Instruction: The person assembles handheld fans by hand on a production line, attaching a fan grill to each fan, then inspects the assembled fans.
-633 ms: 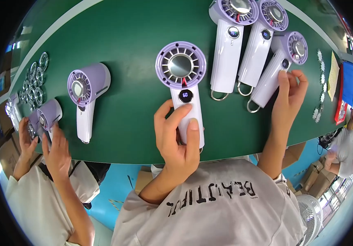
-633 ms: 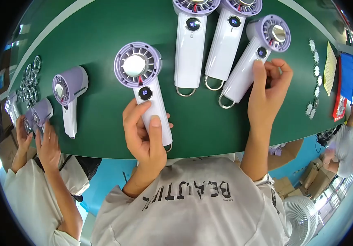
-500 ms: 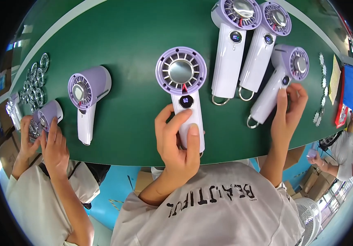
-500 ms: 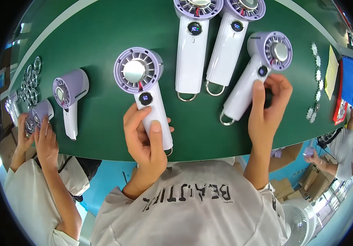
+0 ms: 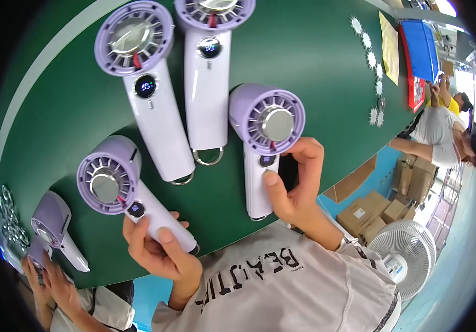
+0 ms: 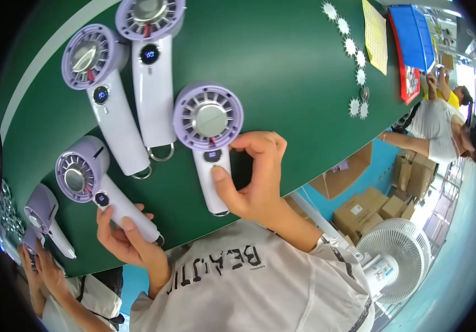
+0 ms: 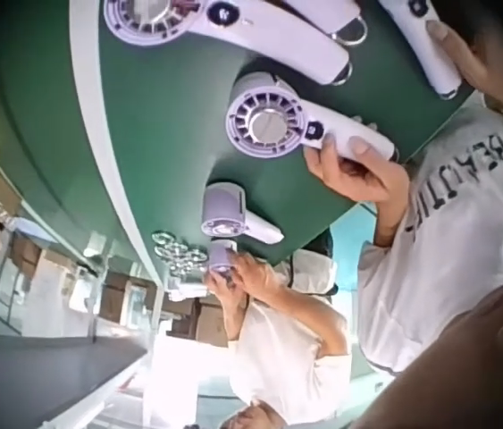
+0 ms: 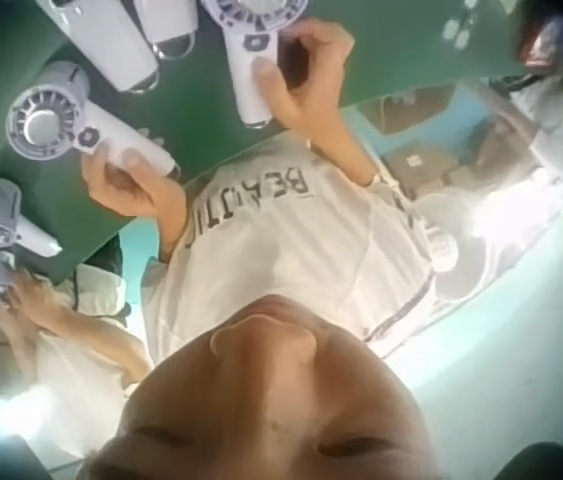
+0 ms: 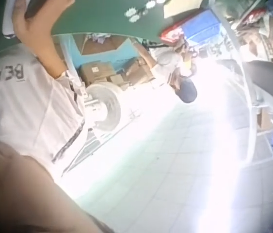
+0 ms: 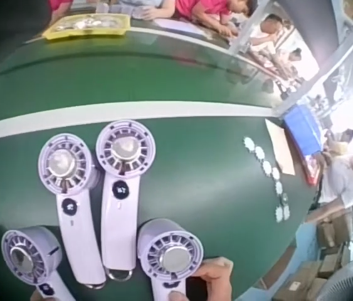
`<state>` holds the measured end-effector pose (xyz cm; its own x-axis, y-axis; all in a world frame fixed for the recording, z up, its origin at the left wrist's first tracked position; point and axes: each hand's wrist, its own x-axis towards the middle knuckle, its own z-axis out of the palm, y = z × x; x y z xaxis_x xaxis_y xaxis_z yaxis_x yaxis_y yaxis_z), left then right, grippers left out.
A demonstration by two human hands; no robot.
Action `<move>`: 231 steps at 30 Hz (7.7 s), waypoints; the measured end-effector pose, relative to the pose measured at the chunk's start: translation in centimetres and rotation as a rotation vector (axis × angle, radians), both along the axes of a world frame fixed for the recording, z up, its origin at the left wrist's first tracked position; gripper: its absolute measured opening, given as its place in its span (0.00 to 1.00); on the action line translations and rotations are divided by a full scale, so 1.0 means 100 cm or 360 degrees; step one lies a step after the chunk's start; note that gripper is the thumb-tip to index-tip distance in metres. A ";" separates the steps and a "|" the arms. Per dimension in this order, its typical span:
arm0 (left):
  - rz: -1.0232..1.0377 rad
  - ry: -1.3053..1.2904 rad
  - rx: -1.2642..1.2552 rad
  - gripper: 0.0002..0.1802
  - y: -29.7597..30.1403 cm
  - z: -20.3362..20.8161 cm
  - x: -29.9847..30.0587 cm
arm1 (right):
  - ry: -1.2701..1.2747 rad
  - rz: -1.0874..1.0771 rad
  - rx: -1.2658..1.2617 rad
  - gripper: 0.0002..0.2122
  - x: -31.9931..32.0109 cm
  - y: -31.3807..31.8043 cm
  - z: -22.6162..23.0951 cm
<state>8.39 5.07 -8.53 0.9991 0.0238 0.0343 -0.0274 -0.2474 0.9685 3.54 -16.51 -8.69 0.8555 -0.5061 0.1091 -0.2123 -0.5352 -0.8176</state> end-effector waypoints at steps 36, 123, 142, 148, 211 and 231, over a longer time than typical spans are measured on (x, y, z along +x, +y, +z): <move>0.0089 -0.0694 0.0329 0.21 0.004 0.002 -0.006 | -0.0148 -0.0063 0.0100 0.39 0.003 0.000 -0.001; -0.0492 0.0374 0.0140 0.39 -0.043 0.009 0.115 | 0.0106 0.0560 0.0265 0.30 0.091 0.023 0.011; 0.0024 0.0345 -0.1010 0.30 -0.028 0.024 0.067 | -0.0214 0.0638 -0.0754 0.34 0.170 0.047 0.002; 0.0024 0.0257 -0.0990 0.29 -0.042 0.040 0.062 | -0.0187 0.0693 -0.0793 0.25 0.182 0.074 -0.008; -0.0498 0.0322 -0.0253 0.34 -0.101 0.013 0.095 | 0.0220 0.0391 0.1375 0.23 0.138 -0.019 0.029; -0.0522 0.0431 -0.0399 0.34 -0.095 0.013 0.102 | 0.0207 0.0389 0.1382 0.23 0.146 -0.010 0.028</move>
<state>18.55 -4.46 -7.18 0.9275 -0.3193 -0.1943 0.1962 -0.0265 0.9802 18.14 -17.55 -5.88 0.9287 -0.1682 -0.3306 -0.2927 0.2151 -0.9317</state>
